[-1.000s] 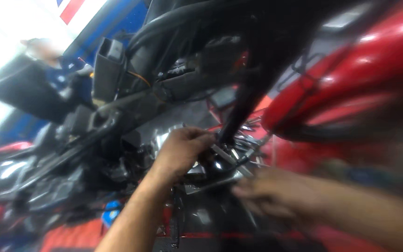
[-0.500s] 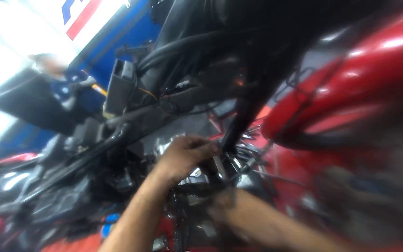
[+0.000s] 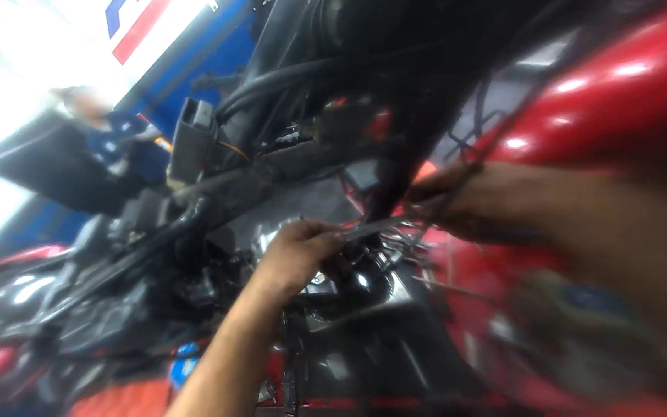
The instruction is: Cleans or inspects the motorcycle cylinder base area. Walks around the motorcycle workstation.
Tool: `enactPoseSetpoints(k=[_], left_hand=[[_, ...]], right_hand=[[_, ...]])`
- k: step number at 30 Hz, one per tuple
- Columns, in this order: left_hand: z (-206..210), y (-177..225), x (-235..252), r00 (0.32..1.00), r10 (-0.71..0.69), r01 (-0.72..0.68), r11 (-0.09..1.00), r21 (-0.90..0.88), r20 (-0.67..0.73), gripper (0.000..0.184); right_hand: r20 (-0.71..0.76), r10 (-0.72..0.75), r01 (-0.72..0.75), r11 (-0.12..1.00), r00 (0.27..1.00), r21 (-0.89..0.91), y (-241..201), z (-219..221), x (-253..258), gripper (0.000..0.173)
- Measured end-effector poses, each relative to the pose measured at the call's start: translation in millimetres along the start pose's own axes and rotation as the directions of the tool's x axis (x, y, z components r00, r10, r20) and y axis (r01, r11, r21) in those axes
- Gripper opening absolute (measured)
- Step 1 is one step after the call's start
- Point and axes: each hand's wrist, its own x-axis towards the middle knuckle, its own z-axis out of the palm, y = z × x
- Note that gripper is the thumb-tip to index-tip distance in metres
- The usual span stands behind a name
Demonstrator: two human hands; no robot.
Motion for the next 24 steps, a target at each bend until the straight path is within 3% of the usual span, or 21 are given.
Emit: enactPoseSetpoints(k=[2,4,6,10,13,15,17,19,21,24], left_hand=[[-1,2,0,0.999,-0.034,0.034,0.999,-0.017,0.026,0.024],[-3,4,1,0.998,-0.048,0.049,0.999,-0.022,0.044,0.024],[-3,6,3,0.997,-0.054,0.055,0.998,-0.016,0.046,0.023],[-2,8,6,0.997,-0.056,0.055,0.998,0.028,0.058,0.023],[-6,10,10,0.993,-0.063,0.057,0.997,0.061,0.104,0.023],[-11,12,14,0.982,-0.07,0.057,0.995,0.082,0.173,0.024],[-16,11,18,0.976,-0.068,0.047,0.993,0.106,0.207,0.024],[-21,9,22,0.973,-0.06,0.033,0.992,0.124,0.222,0.025],[-24,8,23,0.971,-0.047,0.015,0.991,0.135,0.235,0.025],[-21,15,18,0.973,-0.019,-0.016,0.988,0.152,0.23,0.028]], right_hand=[[-0.011,0.006,-0.006,1.0,1.0,0.0,-8,2,7,0.012],[-0.087,0.183,-0.191,0.977,0.979,-0.092,-40,21,-1,0.022],[-0.044,0.292,-0.295,0.95,0.955,-0.101,-39,27,-4,0.025],[0.121,0.347,-0.359,0.929,0.93,0.09,3,39,-21,0.039],[0.351,0.312,-0.443,0.802,0.883,0.401,26,99,-49,0.036],[0.458,0.115,-0.401,0.693,0.882,0.599,31,161,-50,0.036],[0.385,-0.025,-0.28,0.644,0.923,0.712,19,221,-30,0.037],[0.256,-0.074,-0.16,0.604,0.964,0.78,4,265,0,0.038],[0.159,-0.084,-0.074,0.618,0.984,0.783,-2,281,14,0.038],[0.118,0.005,-0.079,0.771,0.993,0.632,6,262,3,0.032]])
